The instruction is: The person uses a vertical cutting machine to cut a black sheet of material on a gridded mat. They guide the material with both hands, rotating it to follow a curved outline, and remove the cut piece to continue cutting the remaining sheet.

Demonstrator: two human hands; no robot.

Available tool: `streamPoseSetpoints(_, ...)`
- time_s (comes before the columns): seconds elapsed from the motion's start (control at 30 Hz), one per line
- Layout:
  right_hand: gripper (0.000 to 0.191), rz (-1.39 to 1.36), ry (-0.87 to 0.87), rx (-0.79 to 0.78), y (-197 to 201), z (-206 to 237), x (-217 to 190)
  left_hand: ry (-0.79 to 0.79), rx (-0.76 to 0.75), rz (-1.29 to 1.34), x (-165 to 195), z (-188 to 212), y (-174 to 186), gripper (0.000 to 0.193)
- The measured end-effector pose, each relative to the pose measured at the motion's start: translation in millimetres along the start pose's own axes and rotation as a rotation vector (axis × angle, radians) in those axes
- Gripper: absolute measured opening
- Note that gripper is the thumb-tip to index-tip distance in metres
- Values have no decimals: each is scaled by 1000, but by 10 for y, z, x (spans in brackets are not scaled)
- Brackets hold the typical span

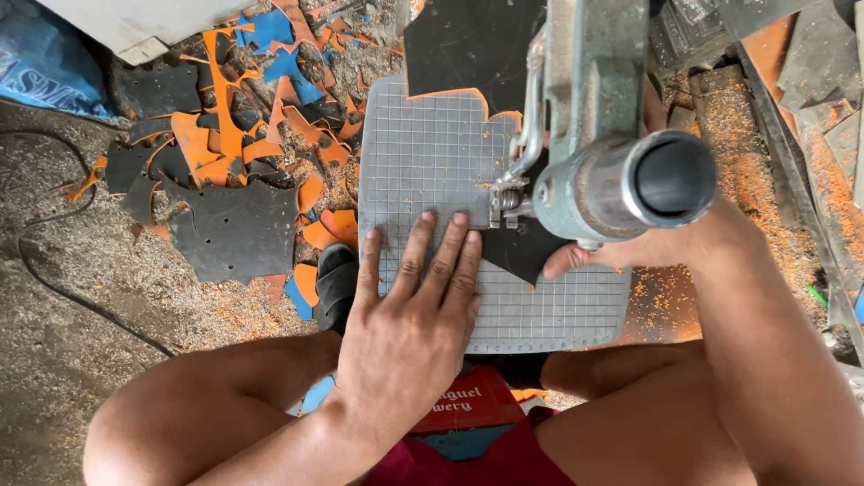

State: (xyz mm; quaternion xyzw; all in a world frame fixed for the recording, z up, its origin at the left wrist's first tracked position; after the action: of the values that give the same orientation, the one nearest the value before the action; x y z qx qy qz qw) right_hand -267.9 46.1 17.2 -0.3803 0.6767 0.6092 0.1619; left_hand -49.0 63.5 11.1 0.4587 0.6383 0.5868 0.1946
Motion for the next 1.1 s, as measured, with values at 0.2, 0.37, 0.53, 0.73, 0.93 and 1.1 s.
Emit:
streamPoseSetpoints(0.2, 96, 207, 126, 11, -40, 10, 7, 17, -16, -94, 55, -44, -14, 52)
streamPoseSetpoints(0.37, 110, 336, -65, -84, -179, 114, 46, 35, -26, -132, 71, -76, -7, 52)
streamPoseSetpoints(0.53, 121, 474, -238, -68, -281, 263, -54, 47, -43, -131, 21, -128, -8, 56)
streamPoseSetpoints(0.73, 117, 350, -100, 173, -158, 228, -105, 42, -61, -115, -5, -165, -34, 59)
streamPoseSetpoints(0.93, 90, 627, -39, 2, -254, 188, -11, 54, -62, -78, -10, -177, -86, 63)
streamPoseSetpoints(1.1, 88, 484, 22, 16, -213, 170, 107, 67, -52, -67, -9, -186, -112, 65)
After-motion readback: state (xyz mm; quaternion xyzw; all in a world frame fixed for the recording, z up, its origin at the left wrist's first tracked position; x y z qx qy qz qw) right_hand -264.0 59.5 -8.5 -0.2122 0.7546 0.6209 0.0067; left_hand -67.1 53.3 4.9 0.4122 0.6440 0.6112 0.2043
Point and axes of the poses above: each hand's wrist, its own z-axis away from the middle knuckle, its own y-axis out of the back of the hand, x = y × z, the point moved 7 cm from there along -z, towards the middle knuckle, and after that the axes turned 5 degrees about -y, right-handed, at the moved point
